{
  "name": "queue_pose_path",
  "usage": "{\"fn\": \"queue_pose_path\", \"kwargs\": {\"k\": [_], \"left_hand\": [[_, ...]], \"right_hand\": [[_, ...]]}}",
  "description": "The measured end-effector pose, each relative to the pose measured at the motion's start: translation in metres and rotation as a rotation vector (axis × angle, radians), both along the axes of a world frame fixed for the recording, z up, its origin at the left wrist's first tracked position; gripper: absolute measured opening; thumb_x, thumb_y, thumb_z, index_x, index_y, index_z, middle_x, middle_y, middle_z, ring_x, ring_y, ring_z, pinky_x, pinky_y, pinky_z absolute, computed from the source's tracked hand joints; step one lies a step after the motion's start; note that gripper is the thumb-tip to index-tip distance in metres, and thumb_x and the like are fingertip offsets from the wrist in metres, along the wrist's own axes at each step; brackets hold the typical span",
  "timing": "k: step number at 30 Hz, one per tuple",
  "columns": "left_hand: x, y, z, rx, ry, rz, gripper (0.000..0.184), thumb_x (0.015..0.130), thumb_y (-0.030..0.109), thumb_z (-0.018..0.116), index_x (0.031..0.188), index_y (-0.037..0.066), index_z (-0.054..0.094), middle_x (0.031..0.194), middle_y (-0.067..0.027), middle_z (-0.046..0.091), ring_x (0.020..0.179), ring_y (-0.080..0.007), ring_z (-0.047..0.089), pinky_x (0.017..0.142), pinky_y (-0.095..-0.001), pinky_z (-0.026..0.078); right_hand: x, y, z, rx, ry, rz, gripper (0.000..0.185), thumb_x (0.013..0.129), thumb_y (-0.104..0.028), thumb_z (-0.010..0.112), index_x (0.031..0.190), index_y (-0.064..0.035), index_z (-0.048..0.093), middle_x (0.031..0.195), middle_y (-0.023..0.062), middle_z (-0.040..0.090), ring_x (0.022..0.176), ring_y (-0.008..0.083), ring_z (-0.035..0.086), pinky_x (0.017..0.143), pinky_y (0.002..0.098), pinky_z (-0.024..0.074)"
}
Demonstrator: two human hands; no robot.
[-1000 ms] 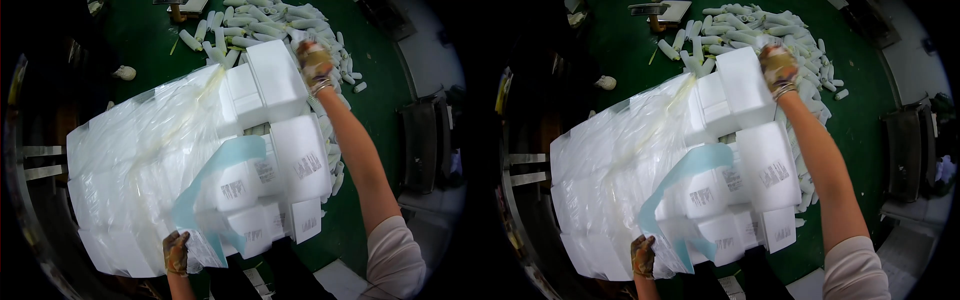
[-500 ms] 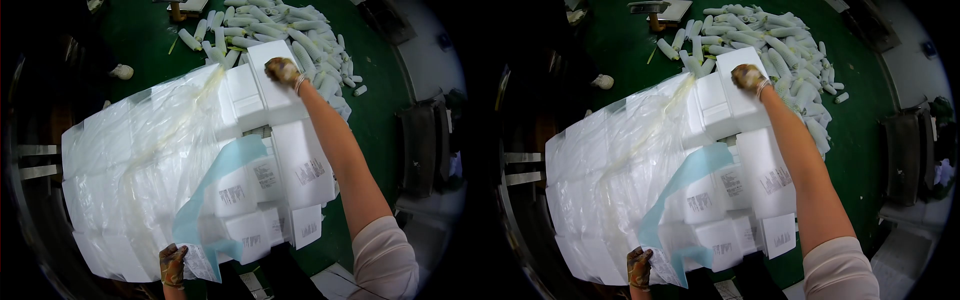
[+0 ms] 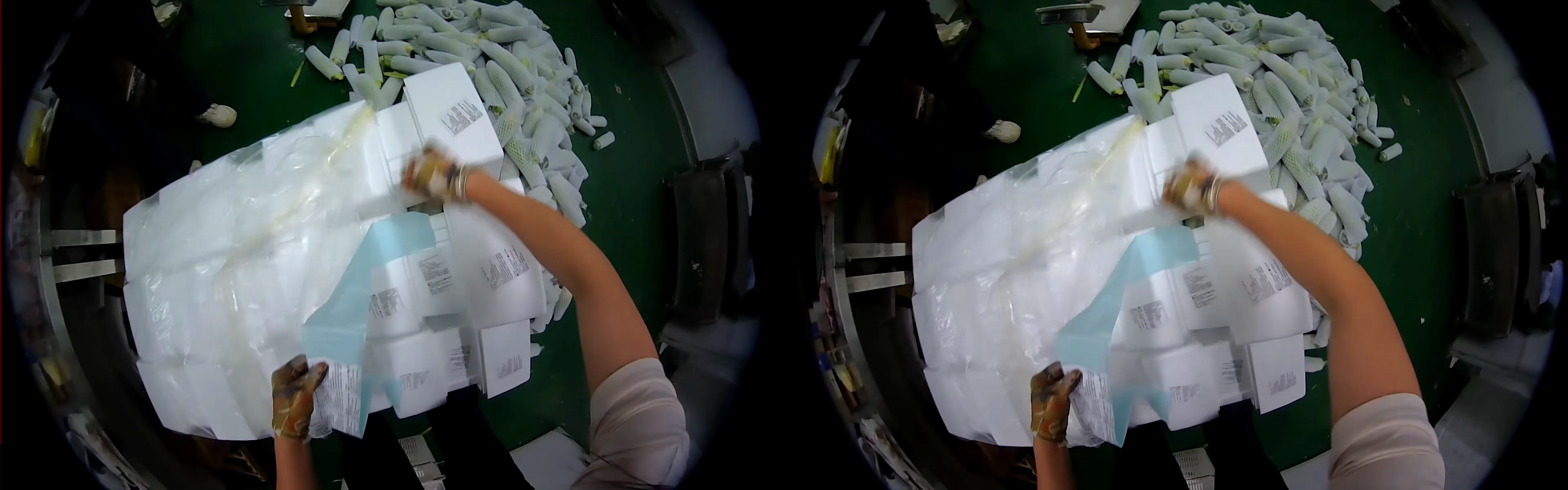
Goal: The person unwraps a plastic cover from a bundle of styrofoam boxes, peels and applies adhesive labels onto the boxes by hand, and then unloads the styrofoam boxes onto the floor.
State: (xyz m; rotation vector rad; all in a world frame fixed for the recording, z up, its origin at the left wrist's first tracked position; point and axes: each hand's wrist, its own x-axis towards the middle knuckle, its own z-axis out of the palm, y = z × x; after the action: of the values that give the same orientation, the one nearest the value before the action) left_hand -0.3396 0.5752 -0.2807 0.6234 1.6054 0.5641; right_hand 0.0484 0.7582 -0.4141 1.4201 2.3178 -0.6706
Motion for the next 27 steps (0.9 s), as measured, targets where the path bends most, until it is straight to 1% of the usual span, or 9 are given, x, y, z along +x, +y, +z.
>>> {"fn": "queue_pose_path", "kwargs": {"k": [2, 5, 8, 11, 13, 16, 22, 25, 27], "left_hand": [[0.002, 0.024, 0.018, 0.030, -0.070, -0.079, 0.019, 0.080, 0.002, 0.067, 0.096, -0.007, 0.061, 0.082, -0.0078, 0.061, 0.081, -0.0131, 0.057, 0.073, -0.0239, 0.047], [0.004, 0.049, 0.039, 0.061, -0.086, -0.396, 0.026, 0.080, 0.009, 0.068, 0.099, -0.008, 0.061, 0.086, -0.0074, 0.063, 0.082, -0.0132, 0.057, 0.074, -0.0251, 0.046], [-0.016, 0.043, 0.033, 0.314, -0.373, -0.583, 0.028, 0.081, 0.011, 0.064, 0.104, -0.006, 0.060, 0.087, -0.0056, 0.062, 0.078, -0.0131, 0.055, 0.070, -0.0257, 0.045], [-0.015, 0.056, 0.070, 0.072, -0.397, -0.580, 0.024, 0.085, 0.017, 0.062, 0.096, -0.004, 0.059, 0.076, -0.0016, 0.055, 0.068, -0.0093, 0.046, 0.061, -0.0260, 0.040], [-0.023, 0.051, 0.087, 0.018, -0.302, -0.598, 0.018, 0.085, 0.014, 0.063, 0.093, -0.002, 0.061, 0.076, 0.0003, 0.055, 0.069, -0.0074, 0.047, 0.061, -0.0233, 0.040], [-0.045, 0.038, 0.091, -0.019, -0.101, -0.662, 0.013, 0.086, 0.012, 0.064, 0.085, -0.001, 0.062, 0.072, 0.0027, 0.055, 0.069, -0.0059, 0.048, 0.062, -0.0204, 0.040], [-0.062, 0.007, 0.079, 0.028, -0.568, -0.476, 0.024, 0.084, 0.019, 0.066, 0.095, -0.002, 0.063, 0.078, -0.0044, 0.062, 0.073, -0.0125, 0.053, 0.067, -0.0237, 0.042], [-0.060, 0.002, 0.077, -0.122, -0.350, -0.891, 0.024, 0.082, 0.008, 0.066, 0.101, -0.005, 0.060, 0.085, -0.0079, 0.064, 0.077, -0.0144, 0.058, 0.072, -0.0246, 0.045], [-0.073, -0.008, 0.066, -0.158, -0.368, -0.734, 0.024, 0.083, 0.007, 0.066, 0.102, -0.005, 0.060, 0.086, -0.0086, 0.064, 0.076, -0.0138, 0.058, 0.071, -0.0245, 0.046]], "right_hand": [[-0.035, -0.051, -0.003, -0.140, 0.287, 0.123, 0.023, 0.081, -0.017, 0.053, 0.101, -0.0080, 0.046, 0.092, 0.0092, 0.052, 0.081, 0.0264, 0.055, 0.067, 0.0317, 0.0479], [-0.112, -0.091, 0.134, 0.015, 0.923, -0.451, 0.057, 0.088, -0.032, 0.059, 0.133, -0.0014, 0.040, 0.135, 0.0167, 0.043, 0.123, 0.0298, 0.043, 0.098, 0.0338, 0.0397], [-0.162, -0.099, 0.208, 0.281, 0.760, -0.070, 0.080, 0.077, -0.048, 0.067, 0.136, -0.0037, 0.036, 0.136, 0.0197, 0.041, 0.129, 0.0379, 0.033, 0.107, 0.0406, 0.0271], [-0.173, -0.086, 0.230, -0.292, 0.709, -0.053, 0.056, 0.080, -0.035, 0.066, 0.124, -0.0044, 0.050, 0.116, 0.0150, 0.058, 0.104, 0.0267, 0.056, 0.092, 0.0353, 0.0431], [-0.177, -0.087, 0.251, -0.460, 0.664, -0.244, 0.029, 0.080, -0.024, 0.063, 0.101, -0.0033, 0.062, 0.089, 0.0137, 0.064, 0.077, 0.0239, 0.063, 0.072, 0.0316, 0.0507], [-0.156, -0.108, 0.252, -0.103, 0.712, -0.396, 0.016, 0.080, -0.010, 0.060, 0.094, -0.0024, 0.060, 0.087, 0.0085, 0.062, 0.079, 0.0171, 0.059, 0.072, 0.0264, 0.0475], [-0.167, -0.155, 0.266, -0.239, 0.924, -0.788, 0.022, 0.084, -0.013, 0.062, 0.103, -0.0021, 0.059, 0.090, 0.0053, 0.063, 0.083, 0.0079, 0.055, 0.074, 0.0248, 0.0470], [-0.178, -0.172, 0.264, -0.170, 0.898, -0.829, 0.032, 0.081, -0.018, 0.067, 0.107, -0.0027, 0.058, 0.088, 0.0078, 0.063, 0.080, 0.0141, 0.059, 0.076, 0.0294, 0.0475], [-0.161, -0.183, 0.261, 0.351, 0.225, -0.631, 0.045, 0.078, -0.020, 0.069, 0.116, -0.0042, 0.053, 0.097, 0.0139, 0.060, 0.087, 0.0268, 0.058, 0.081, 0.0379, 0.0458]]}}
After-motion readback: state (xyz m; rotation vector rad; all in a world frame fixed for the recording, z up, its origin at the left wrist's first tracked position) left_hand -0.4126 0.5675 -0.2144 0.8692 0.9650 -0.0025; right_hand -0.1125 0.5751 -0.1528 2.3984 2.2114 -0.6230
